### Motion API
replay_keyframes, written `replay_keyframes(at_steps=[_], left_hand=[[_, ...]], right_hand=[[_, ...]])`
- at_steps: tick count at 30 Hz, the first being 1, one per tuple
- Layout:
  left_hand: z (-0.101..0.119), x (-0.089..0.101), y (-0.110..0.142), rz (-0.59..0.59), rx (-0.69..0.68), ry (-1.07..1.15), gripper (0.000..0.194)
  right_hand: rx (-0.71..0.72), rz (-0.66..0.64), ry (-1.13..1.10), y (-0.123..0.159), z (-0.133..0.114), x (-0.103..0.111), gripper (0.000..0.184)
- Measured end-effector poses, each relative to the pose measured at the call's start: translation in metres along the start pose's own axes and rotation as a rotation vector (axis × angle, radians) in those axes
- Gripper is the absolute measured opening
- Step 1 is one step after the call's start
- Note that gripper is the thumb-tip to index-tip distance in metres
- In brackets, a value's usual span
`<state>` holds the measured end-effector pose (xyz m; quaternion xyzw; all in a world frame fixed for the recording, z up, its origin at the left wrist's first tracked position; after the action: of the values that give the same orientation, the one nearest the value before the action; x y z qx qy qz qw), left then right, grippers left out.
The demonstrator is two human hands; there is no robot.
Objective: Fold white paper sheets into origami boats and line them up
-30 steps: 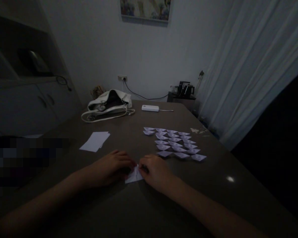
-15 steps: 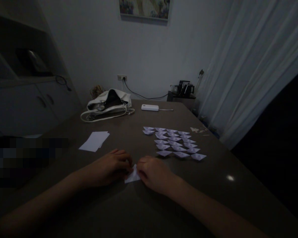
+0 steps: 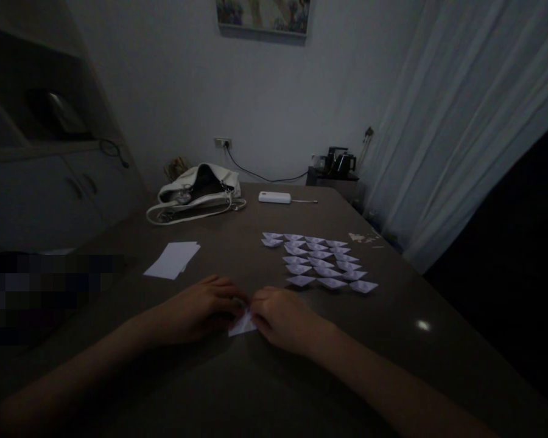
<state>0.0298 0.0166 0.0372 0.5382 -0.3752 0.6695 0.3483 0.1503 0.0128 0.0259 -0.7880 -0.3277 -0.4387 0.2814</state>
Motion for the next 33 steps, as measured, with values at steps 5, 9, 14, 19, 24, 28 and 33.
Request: replay_keyframes(at_steps=[5,9,14,19,24,28,33], left_hand=[[-0.0006,-0.0009,0.0005,-0.013,0.011,0.002,0.020],[-0.0005,-0.0008,-0.0001,-0.010,0.014,0.013,0.020],[-0.0006,-0.0011,-0.0001,0.004,0.011,0.031,0.020],[-0.0009,-0.0021,0.0003,-0.015,0.032,0.027,0.020],[0.0012,-0.0007,-0.0006,-0.023,0.037,-0.001,0.019],[0.0018,-0.0012,-0.0013,-0.020,0.033,-0.011,0.016],[0.0013,-0.0025,-0.0008,-0.008,0.045,-0.021,0.014]], right_hand=[[0.017,0.001,0.004,0.0008,-0.0007,0.0017,0.016],[0.012,0.004,0.009,0.0007,0.0006,0.0016,0.015],[0.009,0.003,-0.003,0.0003,0.0008,0.0020,0.016],[0.002,-0.006,0.014,0.0006,0.0011,0.0015,0.015],[-0.007,-0.007,0.018,0.0007,0.0003,0.0013,0.015],[-0.011,-0.018,0.041,0.0005,-0.0019,0.0017,0.016],[-0.016,-0.024,0.100,0.0000,-0.0056,0.0032,0.016]])
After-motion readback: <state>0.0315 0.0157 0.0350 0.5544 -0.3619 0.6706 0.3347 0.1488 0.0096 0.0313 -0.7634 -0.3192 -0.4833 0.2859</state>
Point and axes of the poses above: each hand's wrist, its own y-axis away from the middle knuckle, its own x-axis out of the back of the hand, z = x × y, the point moved 6 cm from there along -y, towards the middle knuckle, and after that the axes turned 7 degrees about -y, right-handed, at the moved point
